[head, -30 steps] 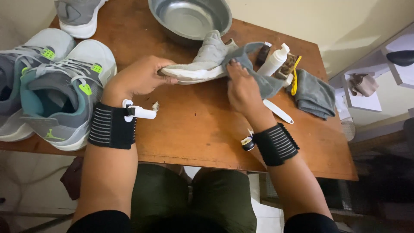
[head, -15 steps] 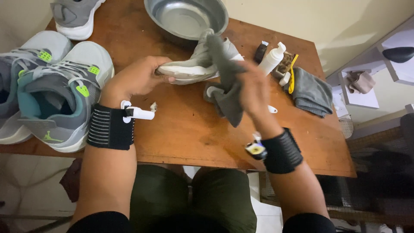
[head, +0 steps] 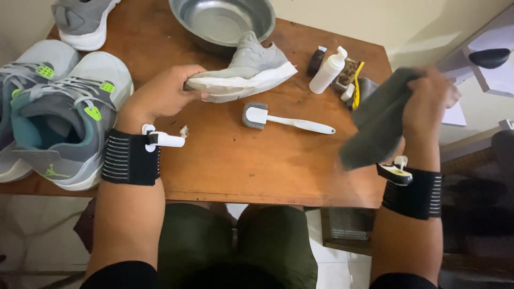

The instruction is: The person cleans a gray sneaker on a wooden table. They scrub the sole with a brush, wipe the shoe with a cloth, and then use a small white tool to scrape or clean the midsole area.

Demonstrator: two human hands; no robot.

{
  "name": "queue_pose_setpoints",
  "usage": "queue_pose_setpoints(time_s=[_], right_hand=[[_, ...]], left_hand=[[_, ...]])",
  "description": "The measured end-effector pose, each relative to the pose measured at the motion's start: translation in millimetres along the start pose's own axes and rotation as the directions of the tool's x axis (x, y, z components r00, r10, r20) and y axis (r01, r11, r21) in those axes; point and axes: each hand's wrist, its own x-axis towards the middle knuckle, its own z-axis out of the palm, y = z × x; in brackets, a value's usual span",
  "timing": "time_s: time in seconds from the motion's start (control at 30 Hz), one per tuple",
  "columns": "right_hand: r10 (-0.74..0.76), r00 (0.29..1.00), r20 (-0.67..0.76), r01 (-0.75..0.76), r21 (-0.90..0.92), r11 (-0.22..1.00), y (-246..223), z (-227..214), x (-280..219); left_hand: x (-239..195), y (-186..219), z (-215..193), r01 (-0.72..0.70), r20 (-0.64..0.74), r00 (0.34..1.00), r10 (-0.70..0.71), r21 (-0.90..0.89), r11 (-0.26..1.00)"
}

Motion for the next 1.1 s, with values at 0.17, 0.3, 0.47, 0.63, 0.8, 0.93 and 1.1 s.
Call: queue_pose_setpoints(time_s=[0.17, 0.3, 0.47, 0.63, 0.8, 0.93, 1.1], right_hand=[[0.389, 0.813, 0.434, -0.361, -0.148, 0.921, -127.2, -42.7, 8.5], [0.233, 0.894, 0.382, -0.169, -0.194, 0.966, -117.1, -6.1, -12.1], [0.055, 0.968, 0.245, -0.059, 0.01, 0.998, -185.9, 10.3, -3.0], [-0.121, 0.969, 0.217, 0.081, 0.186, 0.979, -205.9, 53.0, 4.4], [-0.282, 0.86, 0.424, 0.0, 0.555, 0.832, -259.6, 49.3, 30.2], [-0.28, 0.801, 0.528, -0.035, 0.509, 0.86, -258.1, 70.3, 44.9], [-0.352, 0.759, 0.548, 0.076, 0.462, 0.884, -247.4, 88.3, 63.7]], left_hand=[[2.7, -5.5, 2.4, -0.012, -0.013, 1.0, 0.011, -0.013, 1.0], [1.2, -13.0, 6.5, -0.089, -0.089, 0.992, 0.084, -0.051, 0.995], [2.0, -11.3, 8.0, -0.161, -0.119, 0.981, 0.152, -0.07, 0.984], [9.2, -25.9, 10.6, -0.254, -0.15, 0.958, 0.244, -0.048, 0.966], [18.5, -50.1, 15.1, -0.315, -0.182, 0.931, 0.316, 0.034, 0.948], [14.8, -42.4, 14.4, -0.248, -0.2, 0.948, 0.249, 0.031, 0.968], [25.1, -58.8, 17.4, -0.311, -0.228, 0.912, 0.34, 0.152, 0.938]])
